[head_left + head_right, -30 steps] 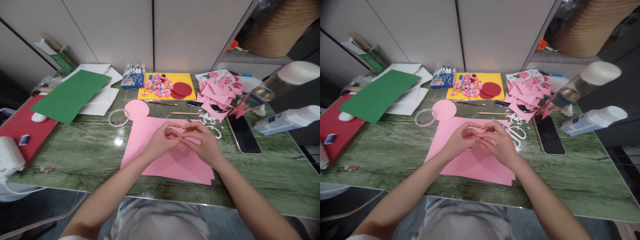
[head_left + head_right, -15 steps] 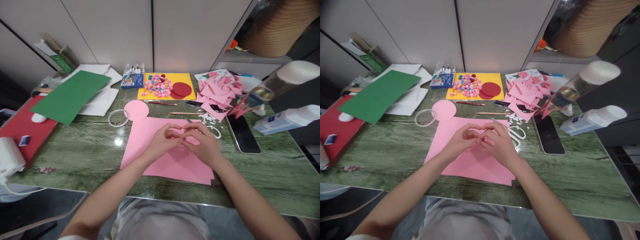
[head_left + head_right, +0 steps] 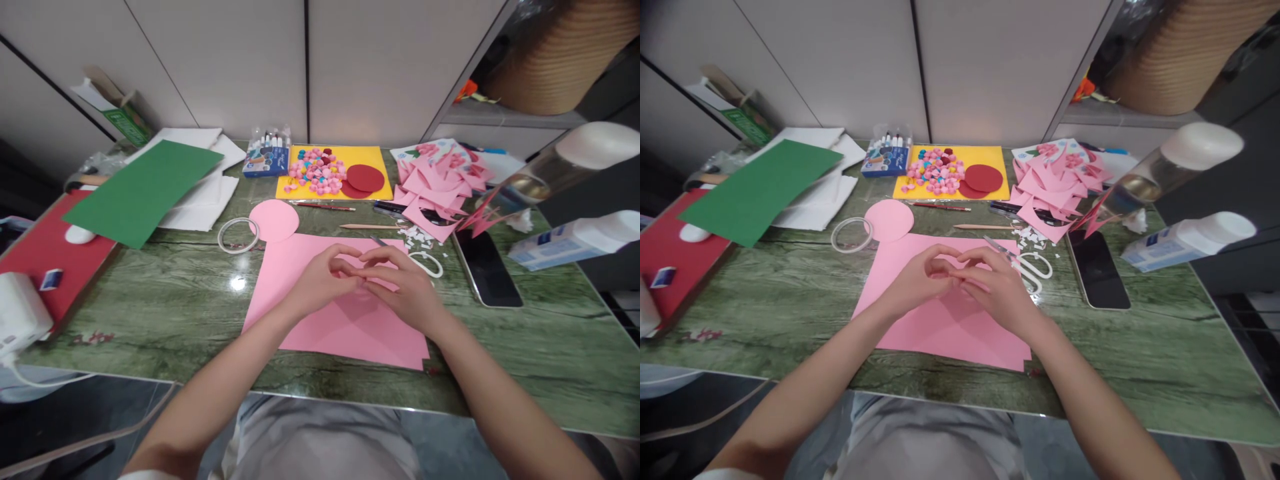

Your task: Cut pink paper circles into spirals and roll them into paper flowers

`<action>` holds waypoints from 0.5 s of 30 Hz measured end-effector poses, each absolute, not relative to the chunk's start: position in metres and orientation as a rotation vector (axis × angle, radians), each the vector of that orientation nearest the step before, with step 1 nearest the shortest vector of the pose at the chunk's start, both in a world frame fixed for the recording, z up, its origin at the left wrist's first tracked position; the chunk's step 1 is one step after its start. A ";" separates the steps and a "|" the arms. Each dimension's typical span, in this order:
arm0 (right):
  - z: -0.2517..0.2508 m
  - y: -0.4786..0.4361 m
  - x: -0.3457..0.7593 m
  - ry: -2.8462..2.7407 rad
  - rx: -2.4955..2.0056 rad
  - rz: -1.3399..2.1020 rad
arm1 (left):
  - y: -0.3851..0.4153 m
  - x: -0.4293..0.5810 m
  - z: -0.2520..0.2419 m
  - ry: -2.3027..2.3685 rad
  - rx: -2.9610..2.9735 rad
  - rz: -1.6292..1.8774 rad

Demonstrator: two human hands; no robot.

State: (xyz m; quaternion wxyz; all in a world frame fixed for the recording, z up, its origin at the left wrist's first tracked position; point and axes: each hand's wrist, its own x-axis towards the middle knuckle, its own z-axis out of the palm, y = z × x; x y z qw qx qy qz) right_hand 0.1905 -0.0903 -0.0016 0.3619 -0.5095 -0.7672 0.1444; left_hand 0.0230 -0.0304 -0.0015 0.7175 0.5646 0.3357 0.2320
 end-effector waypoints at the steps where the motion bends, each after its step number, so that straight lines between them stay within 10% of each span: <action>1: -0.001 -0.090 0.190 -1.961 -1.325 0.363 | -0.031 0.023 -0.001 0.753 1.263 0.521; 15: -0.001 -0.091 0.186 -1.870 -1.510 0.155 | -0.039 0.028 -0.001 0.745 1.256 0.596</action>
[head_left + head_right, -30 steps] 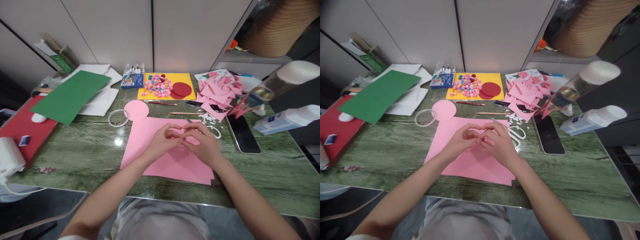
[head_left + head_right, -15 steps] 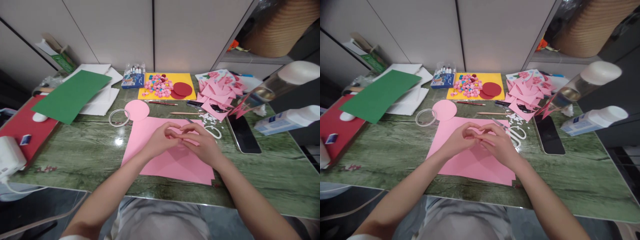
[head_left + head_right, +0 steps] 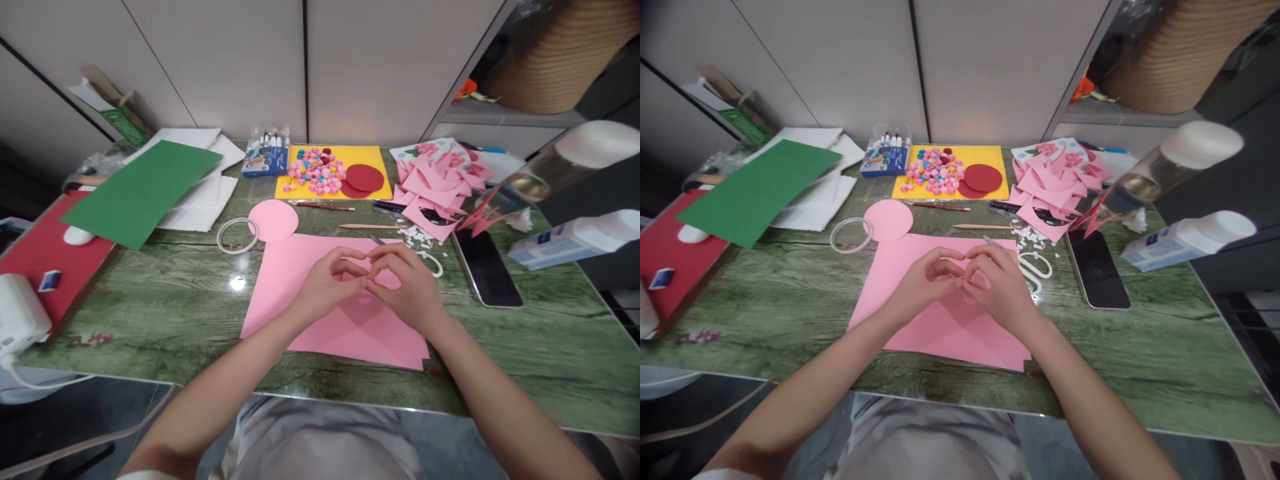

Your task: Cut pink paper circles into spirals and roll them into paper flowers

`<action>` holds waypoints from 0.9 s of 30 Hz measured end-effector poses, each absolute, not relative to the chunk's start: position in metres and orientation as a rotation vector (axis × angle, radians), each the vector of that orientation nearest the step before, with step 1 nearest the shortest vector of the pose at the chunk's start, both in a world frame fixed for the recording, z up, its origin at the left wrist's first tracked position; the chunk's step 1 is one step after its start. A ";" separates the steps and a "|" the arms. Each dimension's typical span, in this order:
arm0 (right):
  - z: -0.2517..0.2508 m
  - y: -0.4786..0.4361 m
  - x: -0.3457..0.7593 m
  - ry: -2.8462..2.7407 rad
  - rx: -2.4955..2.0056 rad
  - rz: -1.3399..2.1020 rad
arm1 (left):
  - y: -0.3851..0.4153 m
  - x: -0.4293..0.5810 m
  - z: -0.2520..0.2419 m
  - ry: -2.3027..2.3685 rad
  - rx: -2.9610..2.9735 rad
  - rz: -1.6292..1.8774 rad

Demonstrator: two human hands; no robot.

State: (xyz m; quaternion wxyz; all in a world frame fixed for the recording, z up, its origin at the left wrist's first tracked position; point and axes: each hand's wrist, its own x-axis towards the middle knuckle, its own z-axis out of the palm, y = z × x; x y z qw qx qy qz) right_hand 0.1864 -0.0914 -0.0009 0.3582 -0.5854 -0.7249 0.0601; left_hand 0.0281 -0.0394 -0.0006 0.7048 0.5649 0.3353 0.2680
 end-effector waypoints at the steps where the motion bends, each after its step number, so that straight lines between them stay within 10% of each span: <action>1: 0.000 -0.092 0.186 -1.871 -1.509 0.156 | -0.039 0.028 -0.001 0.747 1.259 0.599; 27: 0.001 -0.093 0.185 -1.789 -1.453 0.231 | -0.038 0.027 -0.004 0.693 1.182 0.594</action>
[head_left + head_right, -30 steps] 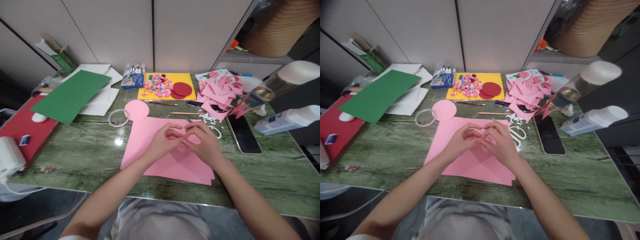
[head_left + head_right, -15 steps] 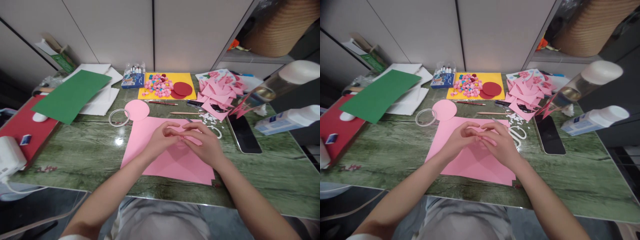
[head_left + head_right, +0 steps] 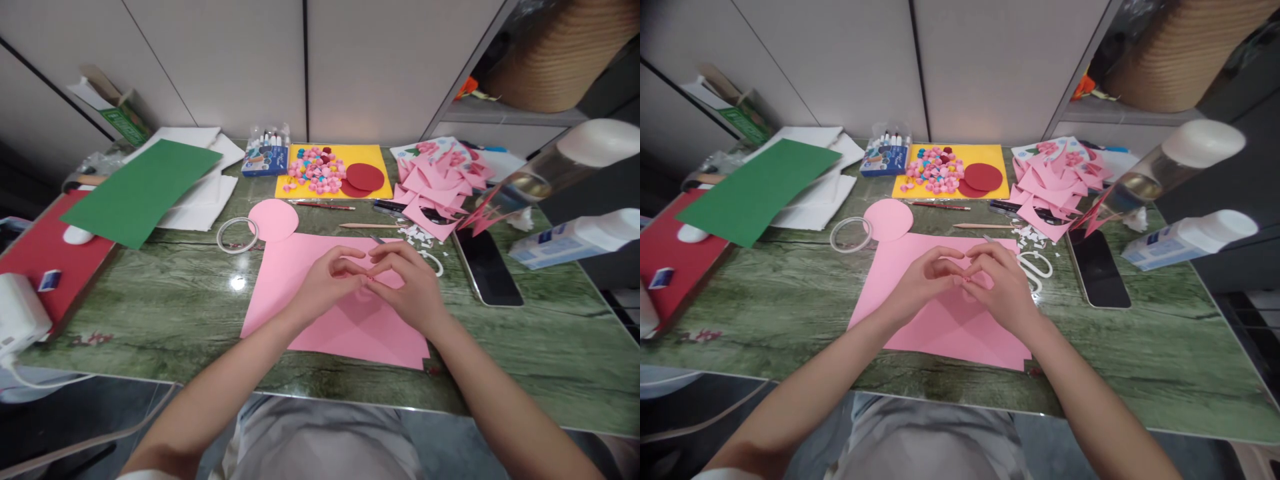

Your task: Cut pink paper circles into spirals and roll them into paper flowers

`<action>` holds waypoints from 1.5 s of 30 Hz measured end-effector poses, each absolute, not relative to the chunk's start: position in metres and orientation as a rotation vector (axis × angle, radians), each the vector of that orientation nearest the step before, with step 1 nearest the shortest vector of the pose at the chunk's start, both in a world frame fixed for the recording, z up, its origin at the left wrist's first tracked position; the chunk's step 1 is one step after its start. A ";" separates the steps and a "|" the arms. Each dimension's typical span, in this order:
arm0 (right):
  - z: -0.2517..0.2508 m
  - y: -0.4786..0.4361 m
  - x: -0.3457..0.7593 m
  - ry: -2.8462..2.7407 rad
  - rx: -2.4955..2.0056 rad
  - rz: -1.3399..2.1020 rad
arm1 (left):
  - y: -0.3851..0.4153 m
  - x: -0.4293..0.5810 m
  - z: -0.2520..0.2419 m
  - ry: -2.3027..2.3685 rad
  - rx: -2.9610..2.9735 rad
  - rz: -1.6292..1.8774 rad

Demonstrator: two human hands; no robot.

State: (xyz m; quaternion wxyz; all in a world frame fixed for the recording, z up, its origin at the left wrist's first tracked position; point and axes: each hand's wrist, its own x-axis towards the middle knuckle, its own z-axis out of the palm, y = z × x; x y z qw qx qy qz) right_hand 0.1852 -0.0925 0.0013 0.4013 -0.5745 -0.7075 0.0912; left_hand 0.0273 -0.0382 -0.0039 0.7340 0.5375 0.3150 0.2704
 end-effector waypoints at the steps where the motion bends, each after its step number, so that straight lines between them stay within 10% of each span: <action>1: 0.001 -0.093 0.185 -1.793 -1.452 0.228 | -0.039 0.028 -0.005 0.692 1.190 0.595; 45: 0.006 -0.093 0.183 -1.768 -1.430 0.330 | -0.039 0.028 -0.002 0.619 0.947 0.591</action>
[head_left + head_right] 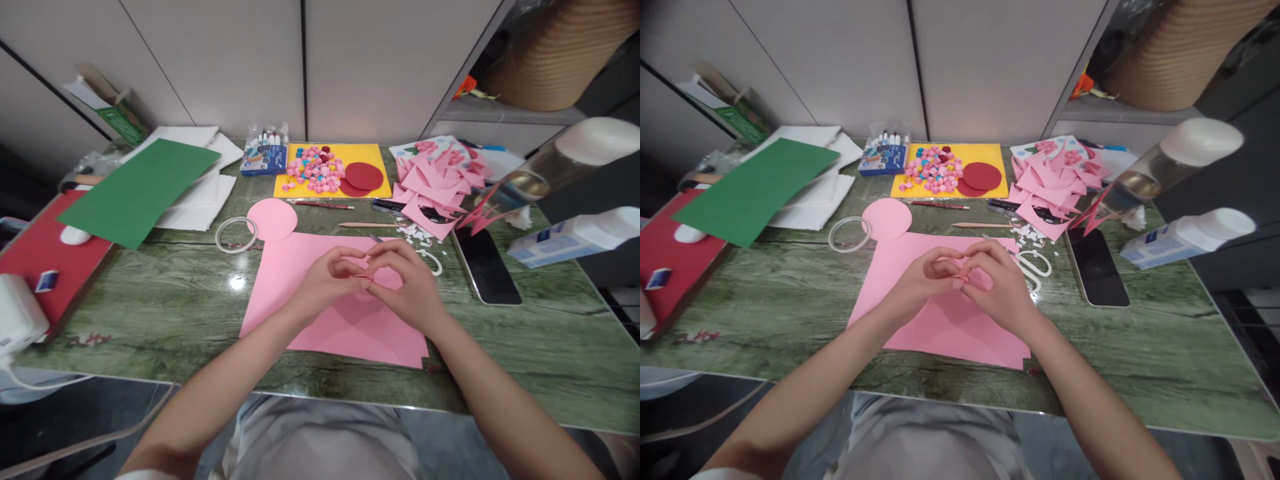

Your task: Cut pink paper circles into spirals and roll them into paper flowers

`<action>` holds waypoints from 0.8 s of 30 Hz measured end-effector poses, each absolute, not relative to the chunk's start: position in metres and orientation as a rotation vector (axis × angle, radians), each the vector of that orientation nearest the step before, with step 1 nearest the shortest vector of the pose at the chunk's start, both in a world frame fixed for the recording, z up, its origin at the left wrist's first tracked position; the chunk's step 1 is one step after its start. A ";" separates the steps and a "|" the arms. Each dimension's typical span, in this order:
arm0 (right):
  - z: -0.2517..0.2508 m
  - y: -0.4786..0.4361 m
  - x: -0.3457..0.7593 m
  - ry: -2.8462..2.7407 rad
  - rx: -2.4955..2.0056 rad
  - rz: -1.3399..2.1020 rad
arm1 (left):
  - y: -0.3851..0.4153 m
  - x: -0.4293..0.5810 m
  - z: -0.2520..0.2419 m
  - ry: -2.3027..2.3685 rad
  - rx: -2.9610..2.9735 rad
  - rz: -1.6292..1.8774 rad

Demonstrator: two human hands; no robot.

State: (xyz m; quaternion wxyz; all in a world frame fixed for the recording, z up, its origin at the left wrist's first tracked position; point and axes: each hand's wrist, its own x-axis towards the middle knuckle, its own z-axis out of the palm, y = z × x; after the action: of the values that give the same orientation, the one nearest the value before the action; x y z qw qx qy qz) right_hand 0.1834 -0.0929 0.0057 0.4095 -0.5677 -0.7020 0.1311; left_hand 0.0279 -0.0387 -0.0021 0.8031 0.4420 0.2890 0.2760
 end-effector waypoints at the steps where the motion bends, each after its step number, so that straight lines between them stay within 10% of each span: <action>1: 0.006 -0.093 0.184 -1.776 -1.422 0.315 | -0.038 0.028 -0.002 0.625 0.939 0.597; 24: 0.003 -0.092 0.185 -1.777 -1.394 0.320 | -0.039 0.029 -0.001 0.609 0.960 0.569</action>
State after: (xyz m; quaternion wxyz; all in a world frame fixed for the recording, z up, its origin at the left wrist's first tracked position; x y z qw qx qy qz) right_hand 0.1846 -0.0923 0.0028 0.4172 -0.5554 -0.7080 0.1276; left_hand 0.0285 -0.0395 -0.0007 0.8047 0.4482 0.2845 0.2657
